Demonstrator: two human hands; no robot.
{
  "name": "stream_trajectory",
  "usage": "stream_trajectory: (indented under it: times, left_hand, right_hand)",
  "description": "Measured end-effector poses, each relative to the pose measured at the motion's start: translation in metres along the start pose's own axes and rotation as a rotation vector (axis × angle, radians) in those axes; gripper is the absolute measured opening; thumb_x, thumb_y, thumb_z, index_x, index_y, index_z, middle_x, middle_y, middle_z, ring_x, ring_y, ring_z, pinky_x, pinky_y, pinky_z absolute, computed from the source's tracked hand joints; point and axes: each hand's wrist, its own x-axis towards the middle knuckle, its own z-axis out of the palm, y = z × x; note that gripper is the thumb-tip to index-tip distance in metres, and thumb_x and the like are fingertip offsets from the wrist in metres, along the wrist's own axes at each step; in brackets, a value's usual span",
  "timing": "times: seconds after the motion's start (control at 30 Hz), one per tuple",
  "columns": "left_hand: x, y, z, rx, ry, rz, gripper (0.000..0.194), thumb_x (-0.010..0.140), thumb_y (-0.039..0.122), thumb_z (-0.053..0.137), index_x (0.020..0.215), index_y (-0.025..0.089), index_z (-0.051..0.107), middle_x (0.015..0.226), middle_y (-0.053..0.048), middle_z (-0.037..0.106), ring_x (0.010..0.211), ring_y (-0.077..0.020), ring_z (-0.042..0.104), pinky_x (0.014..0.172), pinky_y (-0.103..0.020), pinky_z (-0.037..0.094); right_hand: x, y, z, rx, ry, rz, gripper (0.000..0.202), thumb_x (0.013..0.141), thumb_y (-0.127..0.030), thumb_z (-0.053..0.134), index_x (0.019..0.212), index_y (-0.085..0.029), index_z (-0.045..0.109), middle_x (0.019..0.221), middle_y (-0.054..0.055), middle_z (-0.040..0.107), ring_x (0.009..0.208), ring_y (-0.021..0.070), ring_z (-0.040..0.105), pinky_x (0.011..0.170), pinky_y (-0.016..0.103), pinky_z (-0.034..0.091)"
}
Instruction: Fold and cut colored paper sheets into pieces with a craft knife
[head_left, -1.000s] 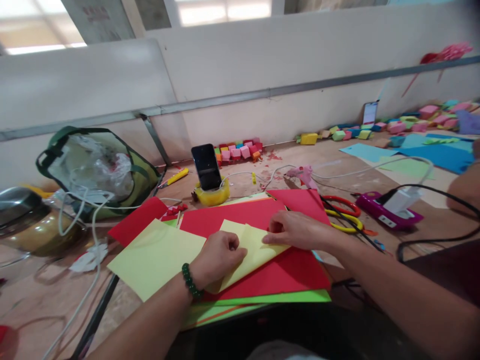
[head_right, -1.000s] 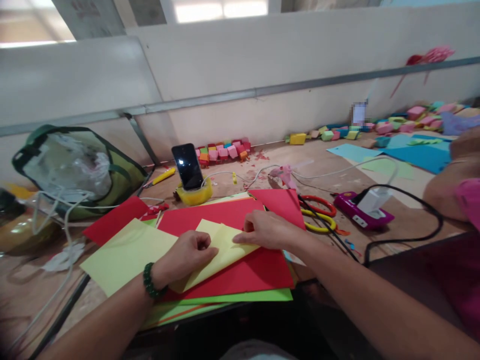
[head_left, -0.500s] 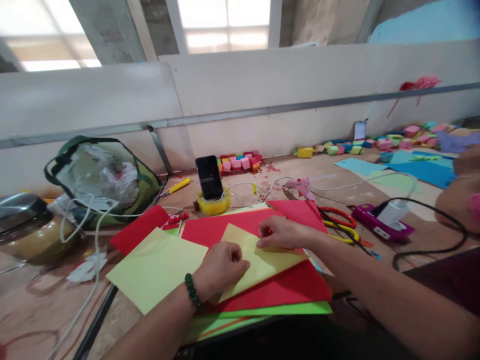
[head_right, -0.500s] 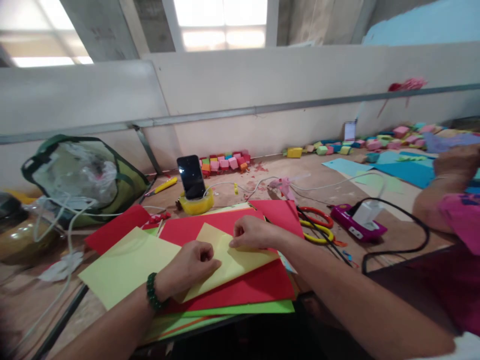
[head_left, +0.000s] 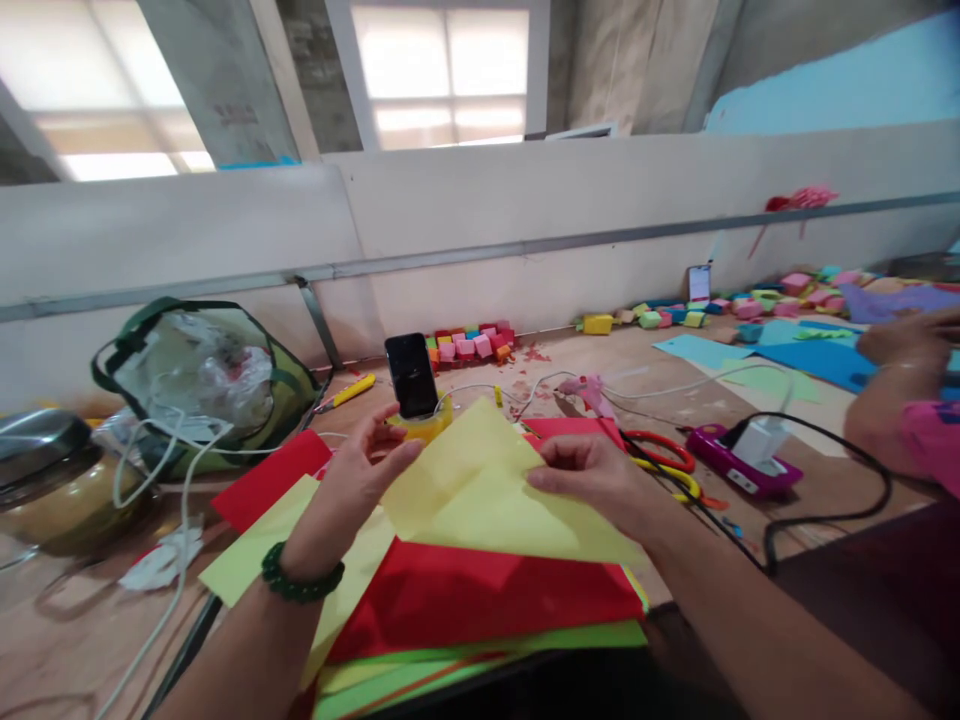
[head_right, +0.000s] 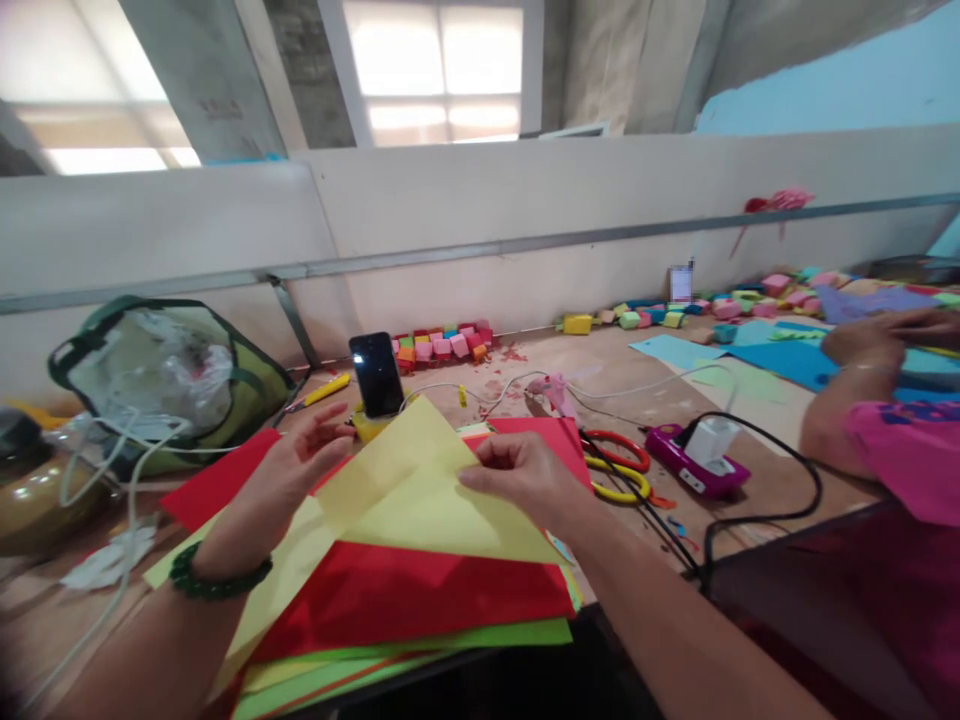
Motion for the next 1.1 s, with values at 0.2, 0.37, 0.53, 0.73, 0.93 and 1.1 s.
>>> stream_trajectory:
  times: [0.2, 0.37, 0.53, 0.73, 0.93, 1.1]
  left_hand:
    - [-0.002, 0.028, 0.006, 0.316, -0.148, 0.203, 0.084, 0.067, 0.051, 0.078, 0.138, 0.02, 0.047, 0.129, -0.013, 0.057, 0.118, -0.0287, 0.053, 0.102, -0.045, 0.039]
    - [0.003, 0.048, 0.023, 0.329, -0.429, 0.201, 0.058, 0.064, 0.045, 0.082, 0.114, 0.019, 0.068, 0.099, -0.007, 0.069, 0.091, -0.0218, 0.061, 0.082, -0.033, 0.048]
    - [0.01, 0.045, 0.032, 0.189, -0.744, 0.054, 0.022, 0.071, 0.036, 0.076, 0.073, 0.014, 0.074, 0.058, 0.003, 0.058, 0.056, -0.0094, 0.045, 0.051, -0.021, 0.036]
    - [0.009, 0.037, 0.038, 0.102, -0.77, 0.04, 0.019, 0.072, 0.033, 0.075, 0.069, 0.014, 0.074, 0.051, 0.005, 0.047, 0.052, -0.0073, 0.034, 0.047, -0.02, 0.028]
    - [0.007, 0.04, 0.04, 0.121, -0.766, 0.059, 0.021, 0.074, 0.035, 0.071, 0.071, 0.014, 0.075, 0.058, 0.002, 0.057, 0.057, -0.0095, 0.042, 0.05, -0.02, 0.033]
    - [-0.005, 0.049, 0.039, 0.198, -0.601, 0.1, 0.023, 0.075, 0.036, 0.069, 0.065, 0.015, 0.072, 0.059, 0.0, 0.059, 0.056, -0.0105, 0.045, 0.05, -0.021, 0.035]
  right_hand:
    - [-0.013, -0.006, 0.02, -0.293, 0.004, -0.085, 0.027, 0.073, -0.038, 0.068, 0.062, -0.016, 0.056, 0.056, -0.005, 0.044, 0.055, 0.0087, 0.039, 0.049, 0.023, 0.028]
    - [-0.018, -0.012, 0.022, -0.384, -0.067, -0.083, 0.022, 0.075, -0.033, 0.064, 0.062, -0.017, 0.057, 0.056, -0.005, 0.046, 0.054, 0.0091, 0.041, 0.047, 0.023, 0.029]
    - [-0.019, -0.011, 0.02, -0.441, -0.098, -0.076, 0.019, 0.074, -0.03, 0.062, 0.062, -0.016, 0.059, 0.056, -0.005, 0.047, 0.053, 0.0087, 0.042, 0.047, 0.022, 0.029]
    - [-0.02, -0.013, 0.019, -0.437, -0.123, -0.018, 0.019, 0.072, -0.031, 0.063, 0.062, -0.015, 0.06, 0.054, -0.005, 0.047, 0.052, 0.008, 0.04, 0.045, 0.022, 0.028]
    - [-0.018, -0.015, 0.021, -0.4, -0.151, -0.009, 0.015, 0.072, -0.027, 0.061, 0.062, -0.016, 0.059, 0.054, -0.004, 0.048, 0.051, 0.0077, 0.04, 0.045, 0.021, 0.027]
    - [-0.019, -0.024, 0.012, -0.421, -0.151, -0.026, 0.017, 0.072, -0.028, 0.061, 0.06, -0.016, 0.059, 0.054, -0.005, 0.046, 0.05, 0.0076, 0.039, 0.045, 0.022, 0.027]
